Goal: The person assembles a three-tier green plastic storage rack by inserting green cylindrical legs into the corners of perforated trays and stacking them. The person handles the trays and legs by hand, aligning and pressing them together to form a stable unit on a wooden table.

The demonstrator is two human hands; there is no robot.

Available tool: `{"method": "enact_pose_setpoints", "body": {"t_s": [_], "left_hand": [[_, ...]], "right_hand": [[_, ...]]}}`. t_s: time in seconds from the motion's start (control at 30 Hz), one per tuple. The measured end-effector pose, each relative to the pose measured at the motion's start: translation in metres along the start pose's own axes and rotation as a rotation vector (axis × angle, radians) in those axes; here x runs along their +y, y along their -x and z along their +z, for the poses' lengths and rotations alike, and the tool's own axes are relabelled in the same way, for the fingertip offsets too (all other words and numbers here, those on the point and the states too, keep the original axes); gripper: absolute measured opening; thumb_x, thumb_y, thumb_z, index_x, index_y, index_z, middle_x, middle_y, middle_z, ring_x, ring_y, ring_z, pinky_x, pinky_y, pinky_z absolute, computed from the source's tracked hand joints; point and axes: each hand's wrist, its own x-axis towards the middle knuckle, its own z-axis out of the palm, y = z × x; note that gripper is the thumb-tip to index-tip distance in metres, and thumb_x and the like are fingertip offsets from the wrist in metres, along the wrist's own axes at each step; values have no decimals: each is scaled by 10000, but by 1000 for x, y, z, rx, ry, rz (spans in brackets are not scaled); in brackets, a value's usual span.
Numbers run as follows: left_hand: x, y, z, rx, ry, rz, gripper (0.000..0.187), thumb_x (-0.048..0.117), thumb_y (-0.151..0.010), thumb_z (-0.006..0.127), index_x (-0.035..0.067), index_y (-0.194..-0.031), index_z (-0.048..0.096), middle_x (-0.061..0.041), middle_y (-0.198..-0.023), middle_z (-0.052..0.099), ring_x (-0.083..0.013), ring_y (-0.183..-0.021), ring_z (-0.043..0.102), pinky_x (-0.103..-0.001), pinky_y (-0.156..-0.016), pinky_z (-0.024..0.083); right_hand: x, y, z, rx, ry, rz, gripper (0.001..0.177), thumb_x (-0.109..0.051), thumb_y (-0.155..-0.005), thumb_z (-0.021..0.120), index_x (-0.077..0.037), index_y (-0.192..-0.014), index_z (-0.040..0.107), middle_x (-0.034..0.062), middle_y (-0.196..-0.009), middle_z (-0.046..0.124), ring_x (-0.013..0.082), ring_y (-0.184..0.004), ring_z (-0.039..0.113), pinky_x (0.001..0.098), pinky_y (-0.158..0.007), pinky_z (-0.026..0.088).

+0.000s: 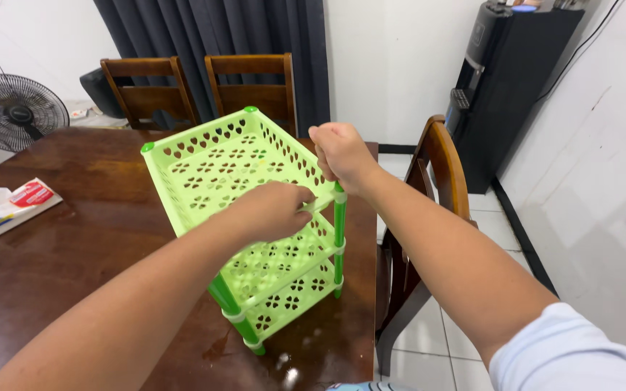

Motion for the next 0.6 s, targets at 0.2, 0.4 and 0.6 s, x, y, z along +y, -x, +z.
{"method": "enact_pose_setpoints", "body": {"t_s": [0.2,0.4,0.6], "left_hand": [[0,13,26,226,-280,200,176,128,-910,613,69,-1051,525,-102,-991,659,-329,-877,699,-457,-731,559],[-42,23,13,157,-256,380,200,229,-912,672,116,-1041,569,-55,-987,667,-325,-892,674,-469,-760,524],[-113,31,-2,227,-249,726,232,141,-816,724,175,-1037,663,43,-1105,715,-218,-1022,647,-417,-888,446]], "right_hand": [[-6,18,2,49,-12,19,388,-232,-1003,564,-143,-670,386,-38,-557,346,92,-444,252,296,-413,222],[-11,59,11,-44,-221,57,327,-257,-1018,560,-112,-737,475,-33,-631,410,101,-541,355,270,-508,321],[4,59,-12,116,-3,-75,182,-164,-977,623,-89,-819,572,-1,-664,520,113,-561,448,271,-518,360]]}}
